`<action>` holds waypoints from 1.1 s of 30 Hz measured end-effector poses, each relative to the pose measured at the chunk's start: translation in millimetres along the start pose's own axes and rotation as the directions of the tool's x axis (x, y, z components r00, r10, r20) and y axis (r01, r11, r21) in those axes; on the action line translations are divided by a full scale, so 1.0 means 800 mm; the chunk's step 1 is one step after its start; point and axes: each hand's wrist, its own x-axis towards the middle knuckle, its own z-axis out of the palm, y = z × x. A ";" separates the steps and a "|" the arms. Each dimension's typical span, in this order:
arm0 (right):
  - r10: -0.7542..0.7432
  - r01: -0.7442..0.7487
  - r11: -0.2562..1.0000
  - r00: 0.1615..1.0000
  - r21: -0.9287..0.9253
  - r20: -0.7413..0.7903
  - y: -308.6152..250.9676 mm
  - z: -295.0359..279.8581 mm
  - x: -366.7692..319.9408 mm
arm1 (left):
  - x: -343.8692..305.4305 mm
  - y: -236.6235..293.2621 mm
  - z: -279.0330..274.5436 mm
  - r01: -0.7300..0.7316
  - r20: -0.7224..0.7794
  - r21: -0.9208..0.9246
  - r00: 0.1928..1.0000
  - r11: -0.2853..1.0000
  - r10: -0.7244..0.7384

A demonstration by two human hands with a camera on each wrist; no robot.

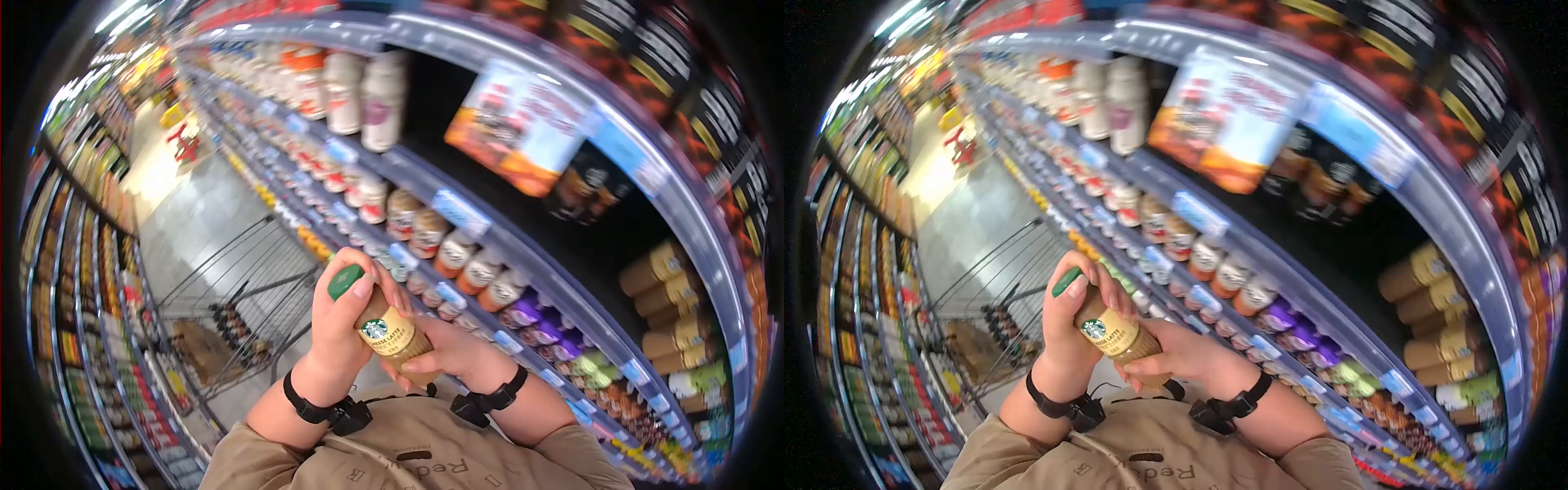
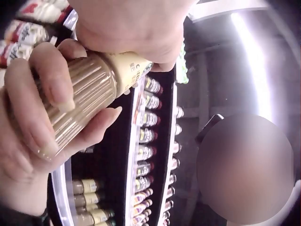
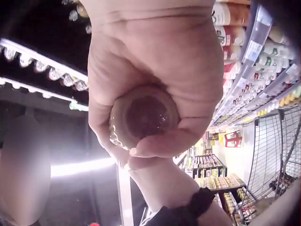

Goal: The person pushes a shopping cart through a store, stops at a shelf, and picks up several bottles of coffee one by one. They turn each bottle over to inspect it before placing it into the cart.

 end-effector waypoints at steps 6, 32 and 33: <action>0.123 -0.187 0.862 0.979 -0.471 -0.162 0.035 0.070 0.162 | -0.053 0.108 -0.121 -0.197 -0.445 0.161 0.860 0.967 0.249; 0.180 -0.230 0.901 0.970 -0.368 -0.166 0.316 0.121 0.604 | -0.205 0.364 -0.552 0.329 -0.458 0.833 0.862 0.445 0.218; 0.162 -0.220 0.880 0.972 -0.421 -0.170 0.326 0.100 0.621 | -0.197 0.363 -0.571 0.521 -0.591 0.773 0.798 0.361 0.115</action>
